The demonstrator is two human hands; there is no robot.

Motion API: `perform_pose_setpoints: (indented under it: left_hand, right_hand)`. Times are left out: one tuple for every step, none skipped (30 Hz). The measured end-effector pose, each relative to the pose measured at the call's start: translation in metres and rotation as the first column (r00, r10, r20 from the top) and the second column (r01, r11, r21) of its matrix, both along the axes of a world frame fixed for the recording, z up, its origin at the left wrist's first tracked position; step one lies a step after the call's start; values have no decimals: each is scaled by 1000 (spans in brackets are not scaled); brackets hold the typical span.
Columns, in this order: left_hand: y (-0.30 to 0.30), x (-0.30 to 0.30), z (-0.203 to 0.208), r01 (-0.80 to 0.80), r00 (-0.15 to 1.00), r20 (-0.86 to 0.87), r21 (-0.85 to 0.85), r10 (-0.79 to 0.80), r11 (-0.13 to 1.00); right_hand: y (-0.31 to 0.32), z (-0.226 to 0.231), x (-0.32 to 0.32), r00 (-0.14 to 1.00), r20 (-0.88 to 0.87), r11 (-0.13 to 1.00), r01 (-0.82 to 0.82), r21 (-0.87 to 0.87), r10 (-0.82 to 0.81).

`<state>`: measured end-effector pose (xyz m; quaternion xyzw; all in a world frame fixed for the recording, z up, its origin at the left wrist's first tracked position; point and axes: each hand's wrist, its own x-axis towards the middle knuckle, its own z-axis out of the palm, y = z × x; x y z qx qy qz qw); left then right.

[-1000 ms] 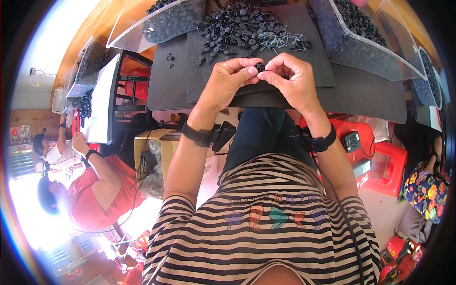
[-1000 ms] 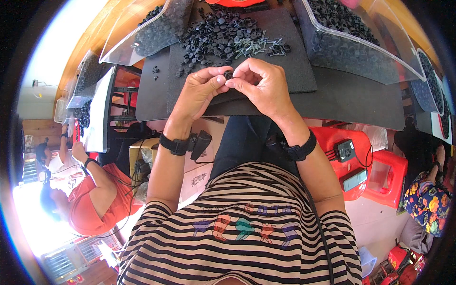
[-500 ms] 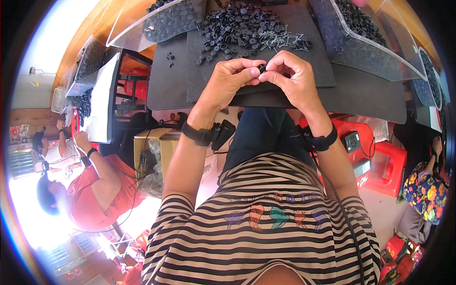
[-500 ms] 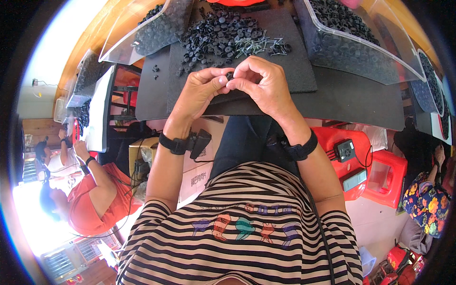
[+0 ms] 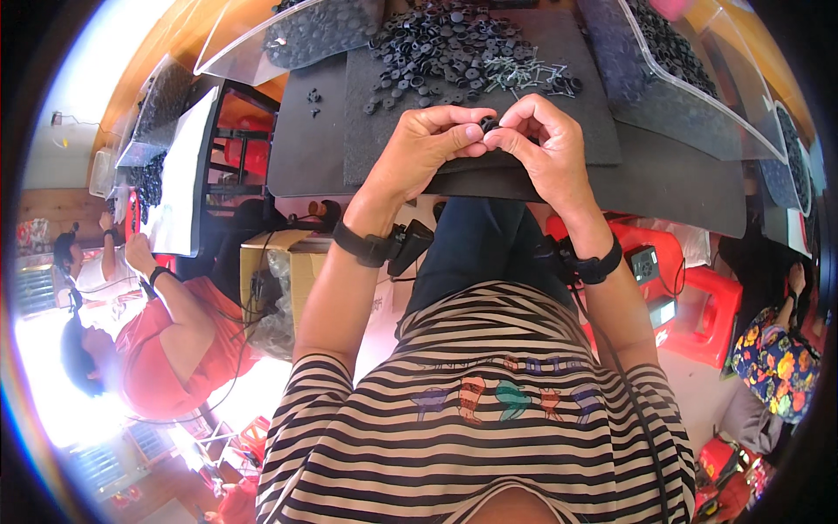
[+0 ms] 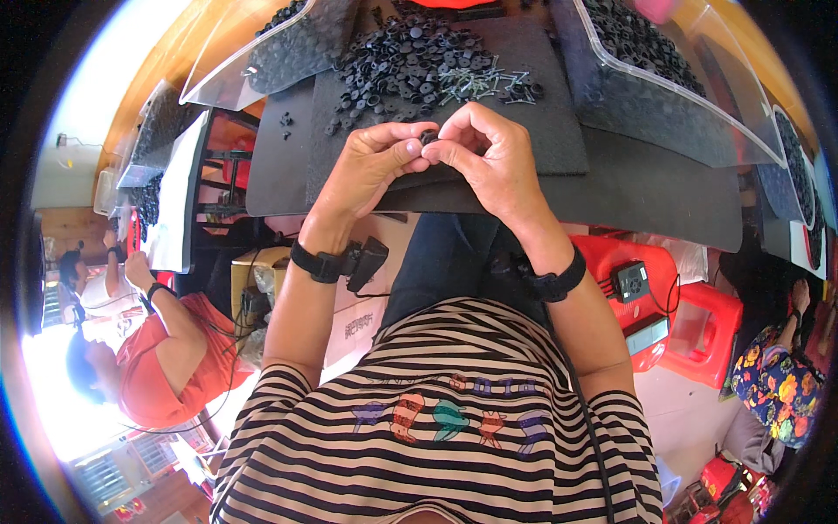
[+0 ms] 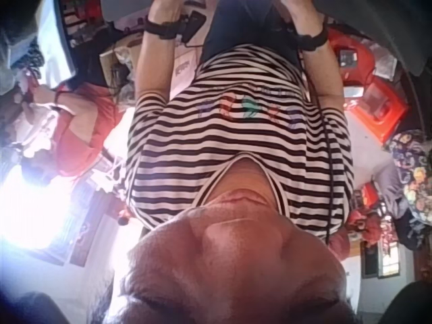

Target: Assembling small black plastic parts by inserting pins or screws into them at a workshop table.

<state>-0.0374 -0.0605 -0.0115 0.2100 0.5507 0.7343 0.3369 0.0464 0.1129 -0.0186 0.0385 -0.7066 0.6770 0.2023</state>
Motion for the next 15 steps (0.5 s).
perform_pose_setpoints:
  left_hand:
    - [0, 0, 0, 3, 1000, 3, -7, -3, 1000]
    - [0, 0, 1, 6, 1000, 5, -14, -6, 1000]
    - [1, 0, 1, 3, 1000, 6, -13, -3, 1000]
    - [1, 1, 2, 2, 1000, 9, -8, -2, 1000]
    - [1, 2, 3, 1, 1000, 12, -5, -1, 1000]
    - [1, 1, 4, -1, 1000, 13, -5, 1, 1000]
    - [0, 1, 4, 7, 1000, 19, -9, -7, 1000]
    - [0, 0, 4, 17, 1000, 26, -13, -16, 1000]
    - [0, 0, 4, 16, 999, 28, -13, -16, 1000]
    - [-1, -1, 4, 26, 999, 40, -12, -26, 1000]
    - [-1, -2, 4, 35, 998, 51, -11, -35, 999]
    - [-1, -2, 4, 34, 998, 52, -11, -33, 999]
    - [-2, -2, 5, 45, 997, 62, -7, -44, 999]
    - [-2, -2, 5, 56, 996, 72, -3, -55, 998]
    - [-2, -2, 5, 54, 996, 73, -2, -53, 999]
  right_hand:
    - [-1, -1, -1, 999, -27, 999, 25, -29, -26]
    - [-2, -1, -1, 999, -26, 999, 23, -27, -23]
    - [-3, -1, 0, 999, -24, 999, 35, -38, -36]
    - [-4, -1, 0, 999, -22, 998, 47, -48, -48]
    - [-4, -1, 1, 999, -21, 998, 45, -47, -46]
    - [-4, -1, 1, 998, -40, 998, 47, -30, -48]
    - [-4, -1, 1, 997, -60, 999, 50, -14, -51]
    - [-4, -1, 0, 997, -59, 999, 49, -13, -50]
    - [-4, 1, 0, 997, -62, 999, 44, -29, -46]
    - [-5, 1, 0, 997, -65, 998, 39, -44, -41]
    - [-4, 1, 0, 997, -64, 998, 37, -44, -40]
    - [-4, 0, -1, 996, -76, 999, 49, -18, -50]
    - [-4, 0, -1, 994, -89, 998, 60, 9, -59]
    - [-4, 1, -1, 994, -88, 998, 58, 9, -57]
    - [-4, 2, 0, 992, -108, 997, 76, 31, -72]
